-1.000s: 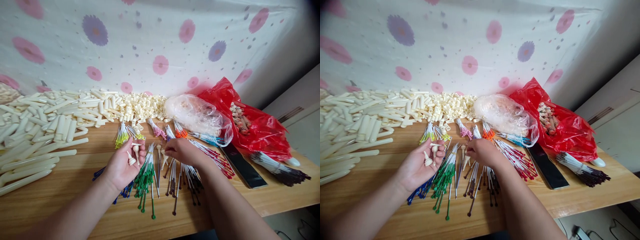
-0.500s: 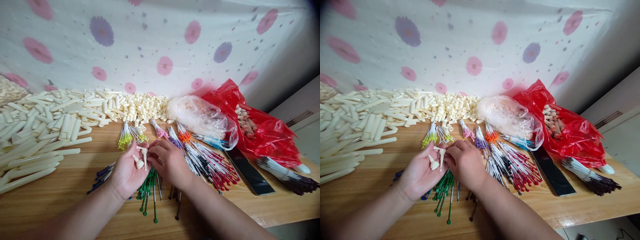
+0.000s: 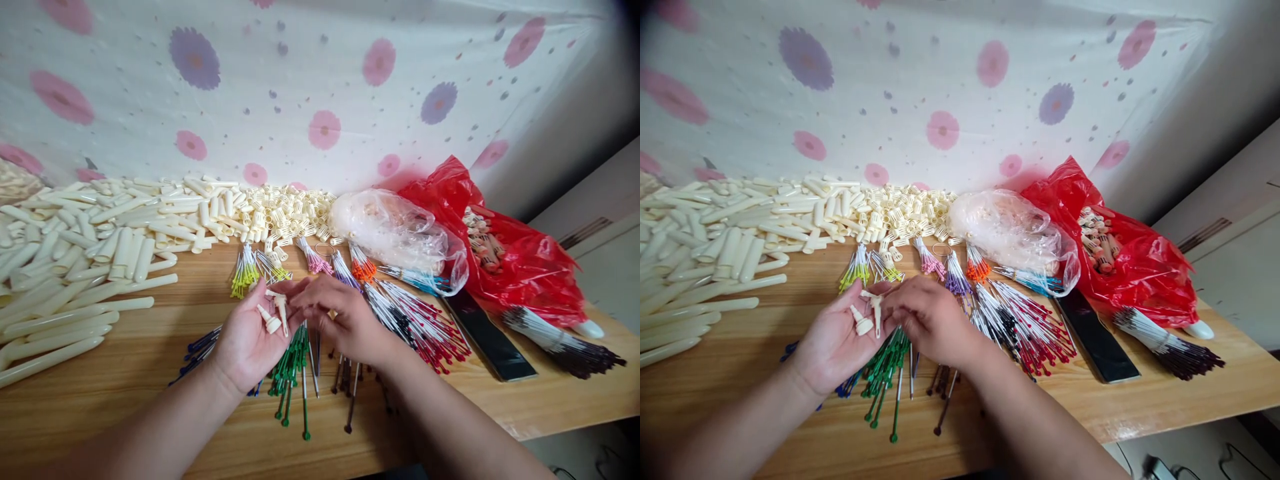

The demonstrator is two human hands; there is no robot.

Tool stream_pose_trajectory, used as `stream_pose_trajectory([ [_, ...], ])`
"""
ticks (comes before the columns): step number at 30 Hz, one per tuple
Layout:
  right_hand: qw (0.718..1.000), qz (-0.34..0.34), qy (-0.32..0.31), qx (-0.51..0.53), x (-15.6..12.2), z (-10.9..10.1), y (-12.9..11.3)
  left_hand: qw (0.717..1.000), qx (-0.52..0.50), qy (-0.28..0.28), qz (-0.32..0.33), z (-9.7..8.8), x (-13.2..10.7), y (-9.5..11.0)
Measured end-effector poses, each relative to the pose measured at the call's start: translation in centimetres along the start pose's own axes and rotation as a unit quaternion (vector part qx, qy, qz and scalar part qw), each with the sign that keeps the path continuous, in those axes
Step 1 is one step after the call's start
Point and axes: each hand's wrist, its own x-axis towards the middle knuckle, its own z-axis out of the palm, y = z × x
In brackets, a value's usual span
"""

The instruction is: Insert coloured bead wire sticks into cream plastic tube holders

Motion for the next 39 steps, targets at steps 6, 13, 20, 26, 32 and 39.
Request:
stream_pose_trajectory([
  [6, 0.986, -0.022, -0.128, -0.104, 0.0, 0.9, -1.0, 1.000, 0.027, 0.008, 0.000, 0.2, -0.3, 0.2],
  [13, 0.988, -0.029, -0.103, -0.113, 0.1, 1.3, -1.1, 1.000, 0.021, 0.001, -0.007, 0.8, -0.5, 0.1],
  [20, 0.986, -0.008, -0.092, -0.140, 0.0, 1.8, -1.2, 1.000, 0.027, 0.010, 0.009, 0.8, -0.3, 0.4],
  [26, 0.987, -0.024, -0.025, -0.156, 0.0, 1.6, -0.8, 0.999, 0.037, 0.015, 0.000, 0.4, -0.1, 0.1],
  [32, 0.983, 0.000, -0.028, -0.182, 0.1, 1.5, -0.8, 0.996, 0.090, 0.009, 0.003, -0.9, 0.8, -1.2],
  [39, 0.990, 0.085, 0.095, 0.065, -0.3, 0.2, 0.5, 0.991, 0.134, 0.003, -0.002, -0.8, 0.3, -0.8],
])
